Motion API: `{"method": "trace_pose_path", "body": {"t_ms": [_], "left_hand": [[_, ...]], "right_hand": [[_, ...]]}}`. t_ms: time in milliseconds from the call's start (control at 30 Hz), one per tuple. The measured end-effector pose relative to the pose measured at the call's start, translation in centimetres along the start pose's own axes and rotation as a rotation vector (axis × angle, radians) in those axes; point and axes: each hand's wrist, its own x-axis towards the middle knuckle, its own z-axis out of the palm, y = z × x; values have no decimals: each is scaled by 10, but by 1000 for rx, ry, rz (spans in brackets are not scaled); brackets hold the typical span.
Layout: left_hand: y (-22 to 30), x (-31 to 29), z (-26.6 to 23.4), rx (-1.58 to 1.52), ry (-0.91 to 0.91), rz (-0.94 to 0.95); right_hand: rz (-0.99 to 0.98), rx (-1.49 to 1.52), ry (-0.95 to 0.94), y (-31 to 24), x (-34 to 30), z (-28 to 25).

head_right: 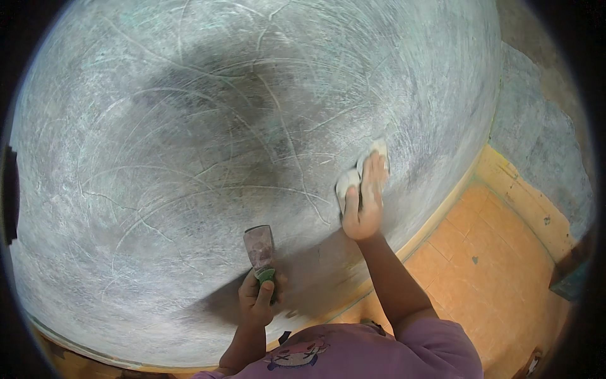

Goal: The person is sanding a concrete wall using a sanding block and a putty knife to smooth the surface.

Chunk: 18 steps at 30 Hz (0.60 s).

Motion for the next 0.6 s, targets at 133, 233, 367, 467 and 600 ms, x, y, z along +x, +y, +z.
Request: {"method": "trace_pose_path", "body": {"t_ms": [133,233,367,467,600], "left_hand": [[4,8,10,13,-8,19],[9,11,18,73,10,7],[9,12,21,130,24,17],[9,16,27,146,26,41],[5,18,36,141,54,69]], "right_hand": [[-85,65,7,-10,23,3],[-78,59,-32,6,13,-9],[-74,67,-32,17,19,-16],[-71,129,-24,11,37,-22],[-145,145,-67,10,44,-24]]}}
